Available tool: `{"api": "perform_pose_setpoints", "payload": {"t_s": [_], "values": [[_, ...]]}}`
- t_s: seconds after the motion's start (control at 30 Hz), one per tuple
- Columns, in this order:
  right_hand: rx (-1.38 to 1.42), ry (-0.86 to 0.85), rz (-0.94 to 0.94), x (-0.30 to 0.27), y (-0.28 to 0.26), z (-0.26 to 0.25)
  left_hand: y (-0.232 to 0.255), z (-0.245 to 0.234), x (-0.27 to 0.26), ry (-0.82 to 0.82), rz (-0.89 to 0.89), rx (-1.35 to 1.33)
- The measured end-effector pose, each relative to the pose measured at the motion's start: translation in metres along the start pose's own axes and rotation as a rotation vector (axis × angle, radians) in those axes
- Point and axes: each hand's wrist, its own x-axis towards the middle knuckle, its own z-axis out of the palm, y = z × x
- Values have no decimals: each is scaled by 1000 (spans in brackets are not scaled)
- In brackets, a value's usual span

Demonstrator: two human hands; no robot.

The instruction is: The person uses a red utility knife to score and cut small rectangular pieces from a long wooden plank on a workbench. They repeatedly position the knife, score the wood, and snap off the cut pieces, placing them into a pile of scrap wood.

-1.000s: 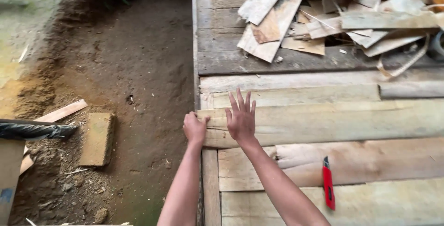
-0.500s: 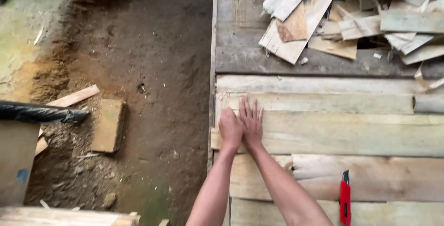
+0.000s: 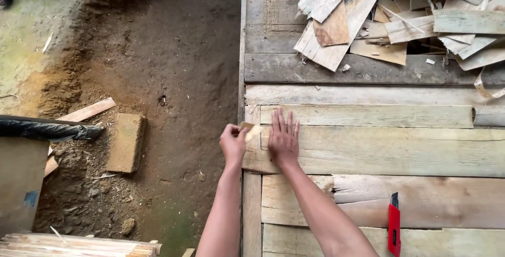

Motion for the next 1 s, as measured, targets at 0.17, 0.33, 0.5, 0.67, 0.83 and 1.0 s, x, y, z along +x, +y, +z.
{"api": "perform_pose_setpoints", "payload": {"t_s": [0.17,0.33,0.5,0.67,0.83,1.0], "values": [[-95,179,-38,4,6,19,92,31,20,-87,274,-87],[-3,66,-27,0,4,8,149,-22,-9,-236,530,100],[48,115,-43,3,9,20,-8,-9,0,-328,250,741],[89,147,-67,3,12,22,-43,2,-22,-220,214,845],[25,16,-70,-25,8,27,-56,4,-30,-109,150,820],[-1,47,-110,-31,8,36,-46,-3,-33,-144,50,660]]}}
